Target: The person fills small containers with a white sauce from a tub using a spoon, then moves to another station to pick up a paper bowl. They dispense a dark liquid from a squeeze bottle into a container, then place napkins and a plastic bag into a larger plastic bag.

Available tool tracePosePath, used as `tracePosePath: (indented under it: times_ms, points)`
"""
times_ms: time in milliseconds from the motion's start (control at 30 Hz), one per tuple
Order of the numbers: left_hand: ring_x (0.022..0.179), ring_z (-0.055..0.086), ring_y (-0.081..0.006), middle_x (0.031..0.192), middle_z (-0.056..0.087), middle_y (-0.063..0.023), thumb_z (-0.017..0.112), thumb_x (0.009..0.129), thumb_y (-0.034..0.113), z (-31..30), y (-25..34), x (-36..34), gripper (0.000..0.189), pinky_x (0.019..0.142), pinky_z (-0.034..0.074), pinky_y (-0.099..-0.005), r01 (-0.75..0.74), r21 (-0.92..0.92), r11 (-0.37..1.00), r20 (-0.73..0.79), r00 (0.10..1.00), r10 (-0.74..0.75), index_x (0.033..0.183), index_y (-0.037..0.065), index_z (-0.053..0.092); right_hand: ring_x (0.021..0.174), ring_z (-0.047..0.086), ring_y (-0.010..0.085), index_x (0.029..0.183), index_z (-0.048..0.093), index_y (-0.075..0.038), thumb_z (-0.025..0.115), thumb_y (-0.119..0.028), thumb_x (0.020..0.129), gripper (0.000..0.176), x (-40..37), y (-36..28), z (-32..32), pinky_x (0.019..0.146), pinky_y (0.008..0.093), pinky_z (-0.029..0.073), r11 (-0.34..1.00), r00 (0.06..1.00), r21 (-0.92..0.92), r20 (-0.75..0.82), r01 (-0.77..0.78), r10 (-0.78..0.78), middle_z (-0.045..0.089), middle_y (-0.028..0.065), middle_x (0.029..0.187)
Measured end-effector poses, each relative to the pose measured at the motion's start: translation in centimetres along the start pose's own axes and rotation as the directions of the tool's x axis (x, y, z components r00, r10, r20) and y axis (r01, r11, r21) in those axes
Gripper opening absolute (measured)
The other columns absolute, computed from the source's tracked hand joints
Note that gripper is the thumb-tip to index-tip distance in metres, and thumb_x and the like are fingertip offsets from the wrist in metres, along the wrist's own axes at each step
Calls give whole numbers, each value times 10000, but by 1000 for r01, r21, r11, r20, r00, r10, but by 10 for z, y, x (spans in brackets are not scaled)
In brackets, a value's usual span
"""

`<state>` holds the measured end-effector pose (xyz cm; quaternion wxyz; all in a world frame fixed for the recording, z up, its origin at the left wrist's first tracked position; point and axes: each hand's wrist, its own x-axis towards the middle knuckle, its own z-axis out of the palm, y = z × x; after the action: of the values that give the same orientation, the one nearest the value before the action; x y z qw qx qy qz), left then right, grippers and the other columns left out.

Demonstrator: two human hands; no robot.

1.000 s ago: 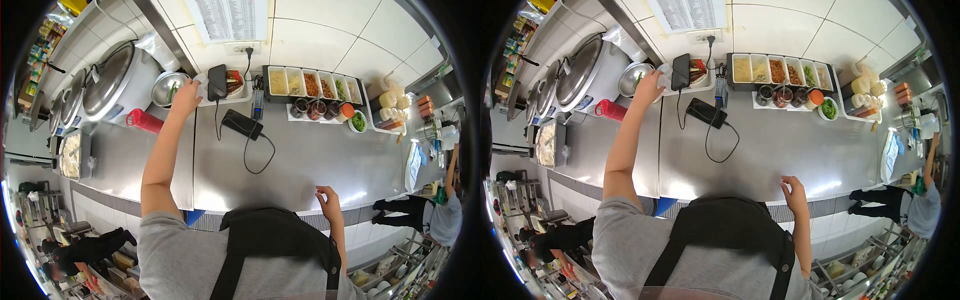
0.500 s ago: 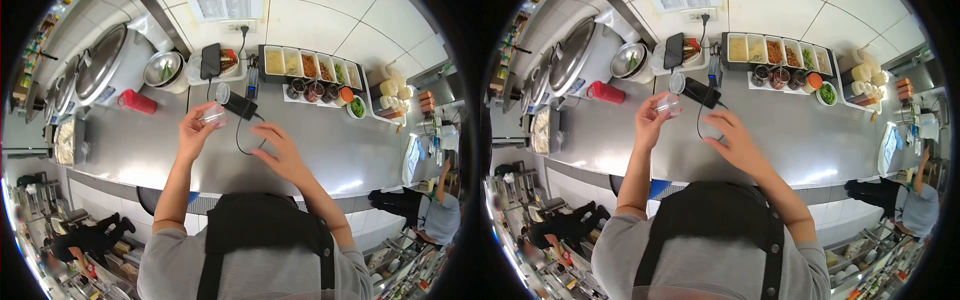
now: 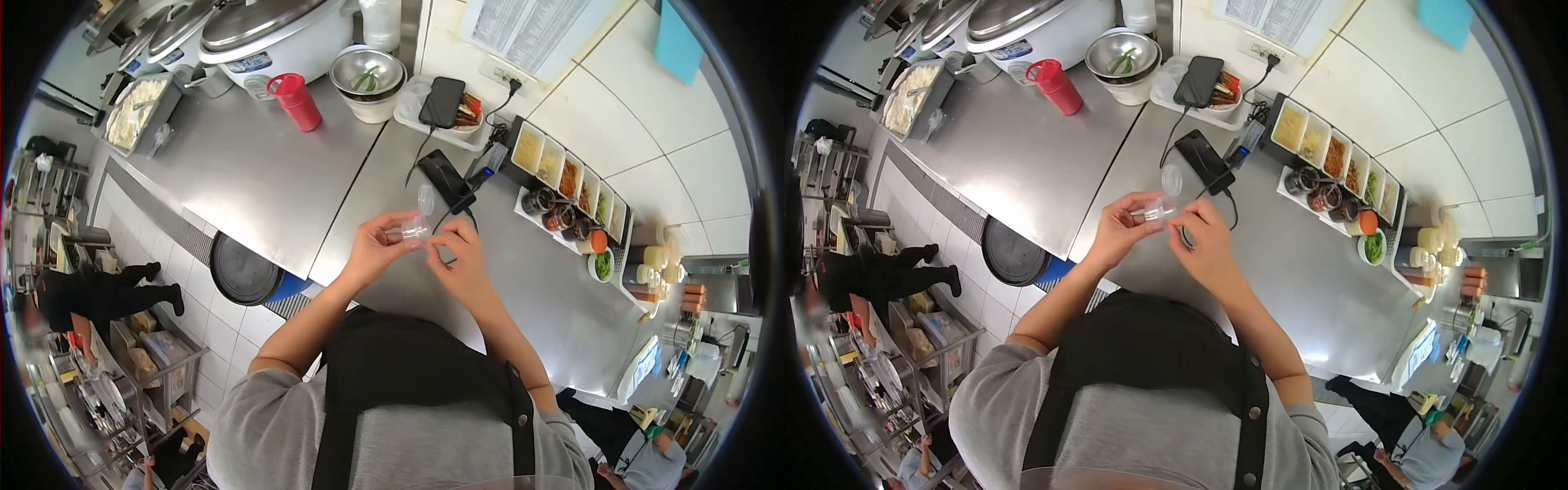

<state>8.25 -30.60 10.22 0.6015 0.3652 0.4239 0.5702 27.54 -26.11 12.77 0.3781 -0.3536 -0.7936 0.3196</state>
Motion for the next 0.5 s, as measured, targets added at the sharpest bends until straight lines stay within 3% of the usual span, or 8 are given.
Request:
tracePosePath:
  times_ms: [100,200,233,300,400,500]
  points:
    - [1073,691,-192,1272,666,-140,770,870,-8,-2,-11,3,511,905,575,-313,66,-21,998,-48,997,-67,1346,3,583,919,594,311,890,685,-63,779,-29,715,201,-14,10,-9,779,400,479,989,976,-139,-219,-42,11,588,96,950]
    - [1082,657,-181,1189,682,-105,806,842,31,-19,-33,8,479,883,559,-333,73,496,865,-130,992,-9,1271,31,592,926,584,328,856,668,-78,755,-43,709,174,-43,50,-40,793,430,467,912,946,-331,-292,-242,145,591,104,982]
    - [1033,649,-183,1162,679,-100,838,808,58,-30,-45,6,475,855,552,-337,81,549,832,-131,991,-10,1209,41,584,926,583,324,846,664,-81,746,-51,713,159,-59,75,-48,806,437,459,862,925,-386,-315,-328,211,590,102,985]
    - [936,634,-189,1107,673,-89,901,738,111,-56,-73,0,482,800,540,-347,92,653,751,-130,991,-8,1084,62,569,927,579,314,842,663,-79,735,-60,729,135,-89,104,-67,832,443,441,767,923,-515,-231,-384,307,586,95,977]
    - [843,596,-182,1047,650,-69,919,698,130,-69,-98,-7,496,758,520,-340,18,567,824,-93,995,42,990,84,520,948,574,297,846,670,-70,729,-67,753,111,-116,127,-73,869,447,416,663,917,-642,-192,-386,348,577,80,967]
    - [812,593,-174,961,629,-56,912,688,107,-89,-91,5,495,743,508,-333,-200,733,650,111,978,176,978,86,511,988,571,288,913,701,-70,725,-70,783,132,-131,137,-74,902,447,406,615,913,-687,-191,-386,360,579,72,993]
